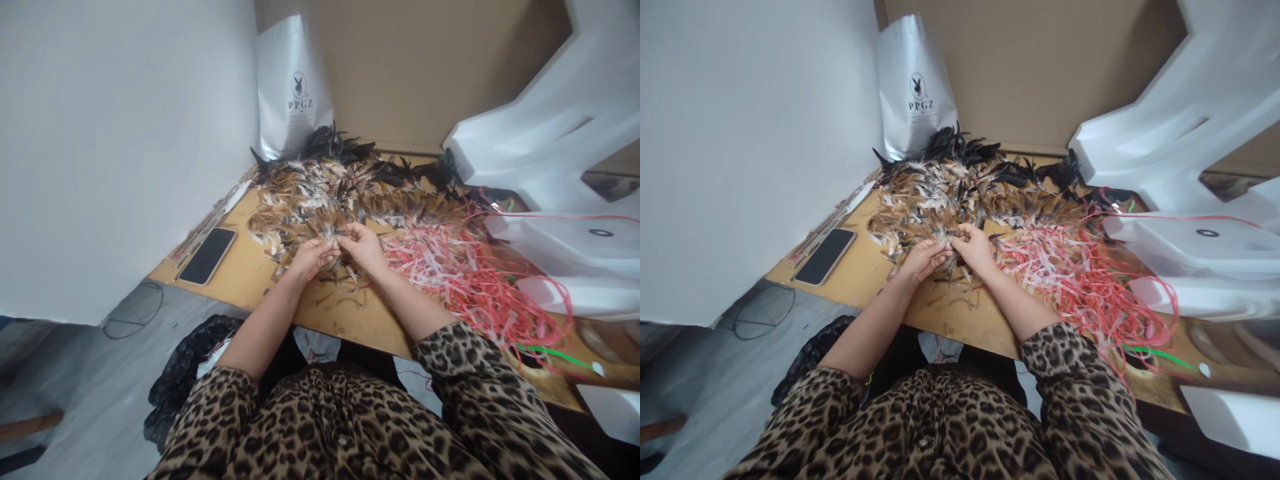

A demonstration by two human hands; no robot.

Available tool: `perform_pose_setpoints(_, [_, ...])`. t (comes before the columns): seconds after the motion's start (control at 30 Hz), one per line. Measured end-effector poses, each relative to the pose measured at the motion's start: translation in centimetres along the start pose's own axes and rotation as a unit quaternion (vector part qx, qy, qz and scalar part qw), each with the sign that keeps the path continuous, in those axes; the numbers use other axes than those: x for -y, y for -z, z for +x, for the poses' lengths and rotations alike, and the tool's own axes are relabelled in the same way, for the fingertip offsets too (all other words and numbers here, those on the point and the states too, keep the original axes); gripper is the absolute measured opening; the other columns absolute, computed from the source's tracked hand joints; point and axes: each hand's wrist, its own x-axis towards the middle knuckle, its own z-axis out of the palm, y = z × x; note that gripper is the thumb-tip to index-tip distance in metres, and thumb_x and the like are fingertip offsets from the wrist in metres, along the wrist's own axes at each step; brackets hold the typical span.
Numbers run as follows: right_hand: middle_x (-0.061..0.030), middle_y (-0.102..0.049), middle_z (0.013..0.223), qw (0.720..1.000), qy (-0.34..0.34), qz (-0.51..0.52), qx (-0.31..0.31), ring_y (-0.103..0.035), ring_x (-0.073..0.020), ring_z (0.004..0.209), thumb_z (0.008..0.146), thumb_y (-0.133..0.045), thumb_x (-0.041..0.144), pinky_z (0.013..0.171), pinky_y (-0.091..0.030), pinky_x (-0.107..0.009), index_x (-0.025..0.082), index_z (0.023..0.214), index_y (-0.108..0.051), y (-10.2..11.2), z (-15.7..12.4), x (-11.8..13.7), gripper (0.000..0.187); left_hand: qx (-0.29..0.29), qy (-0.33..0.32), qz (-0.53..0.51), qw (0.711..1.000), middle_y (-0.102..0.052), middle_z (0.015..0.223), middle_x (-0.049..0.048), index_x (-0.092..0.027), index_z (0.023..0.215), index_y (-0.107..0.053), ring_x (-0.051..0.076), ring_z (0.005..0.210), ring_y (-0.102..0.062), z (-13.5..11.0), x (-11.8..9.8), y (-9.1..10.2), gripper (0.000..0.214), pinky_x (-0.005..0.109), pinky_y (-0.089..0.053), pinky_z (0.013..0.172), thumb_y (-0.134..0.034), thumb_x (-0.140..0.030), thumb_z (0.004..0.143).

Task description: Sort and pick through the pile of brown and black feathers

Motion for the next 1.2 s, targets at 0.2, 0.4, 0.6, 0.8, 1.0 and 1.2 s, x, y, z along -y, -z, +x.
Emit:
perform_pose_setpoints(0.2, [0.0017, -0.06, 0.06, 0.991, -0.098, 0.088, 0.037, -0.051, -0.0084, 0.051, 0.061, -0.069, 0.041, 0.053, -0.042, -0.022, 0.016, 0.072, -0.06, 0.44, 0.15, -0.01, 0.029, -0.001, -0.045, 0.005, 0.999, -0.067, 0.068, 0.0061, -0.008, 0.074, -0.063, 0.008, 0.06, -0.062, -0.12, -0.1, -0.08, 0.014, 0.016, -0.046, 0.056, -0.07, -0.019, 0.067])
perform_pose_setpoints(0.4, [0.0018, -0.06, 0.058, 0.976, -0.154, 0.143, 0.056, -0.051, -0.006, 0.049, 0.054, -0.075, 0.04, 0.049, -0.042, -0.019, 0.015, 0.069, -0.059, 0.5, 0.33, -0.38, 0.033, 0.018, -0.082, 0.015, 0.996, -0.068, 0.071, 0.0069, -0.009, 0.076, -0.064, 0.011, 0.064, -0.064, -0.16, -0.08, -0.24, 0.021, 0.018, -0.047, 0.059, -0.072, -0.025, 0.064])
perform_pose_setpoints(0.6, [0.0017, -0.059, 0.057, 0.961, -0.209, 0.157, 0.091, -0.047, -0.0045, 0.046, 0.049, -0.079, 0.035, 0.043, -0.039, -0.017, 0.014, 0.069, -0.061, 0.7, 0.21, 0.2, 0.034, 0.012, -0.114, 0.024, 0.993, -0.067, 0.066, 0.0047, -0.011, 0.073, -0.062, 0.011, 0.059, -0.062, -0.12, 0.0, -0.22, 0.026, 0.02, -0.047, 0.058, -0.075, -0.029, 0.059])
perform_pose_setpoints(0.8, [0.0049, -0.055, 0.053, 0.962, -0.173, 0.192, 0.089, -0.039, -0.0033, 0.043, 0.047, -0.079, 0.031, 0.04, -0.031, -0.017, 0.015, 0.07, -0.061, 0.66, 0.18, 0.12, 0.034, 0.011, -0.116, 0.033, 0.993, -0.067, 0.065, 0.0049, -0.01, 0.072, -0.062, 0.01, 0.058, -0.061, -0.02, 0.0, -0.14, 0.027, 0.02, -0.046, 0.058, -0.074, -0.031, 0.06])
perform_pose_setpoints(1.0, [0.0059, -0.048, 0.047, 0.972, -0.137, 0.182, 0.053, -0.036, -0.0037, 0.042, 0.048, -0.077, 0.033, 0.041, -0.026, -0.019, 0.015, 0.058, -0.056, 0.75, 0.44, -0.07, 0.03, 0.008, -0.099, 0.032, 0.995, -0.069, 0.071, 0.0068, -0.01, 0.077, -0.063, 0.012, 0.062, -0.064, -0.15, -0.14, -0.18, 0.026, 0.019, -0.046, 0.055, -0.073, -0.028, 0.062])
perform_pose_setpoints(1.2, [0.0063, -0.047, 0.045, 0.988, -0.113, 0.097, 0.029, -0.033, -0.004, 0.04, 0.052, -0.073, 0.037, 0.042, -0.024, -0.02, 0.015, 0.06, -0.057, 0.94, 0.44, -0.03, 0.029, 0.005, -0.058, 0.062, 0.996, -0.069, 0.078, 0.0092, -0.009, 0.077, -0.065, 0.011, 0.062, -0.063, -0.38, -0.27, -0.23, 0.025, 0.018, -0.045, 0.054, -0.073, -0.028, 0.063])
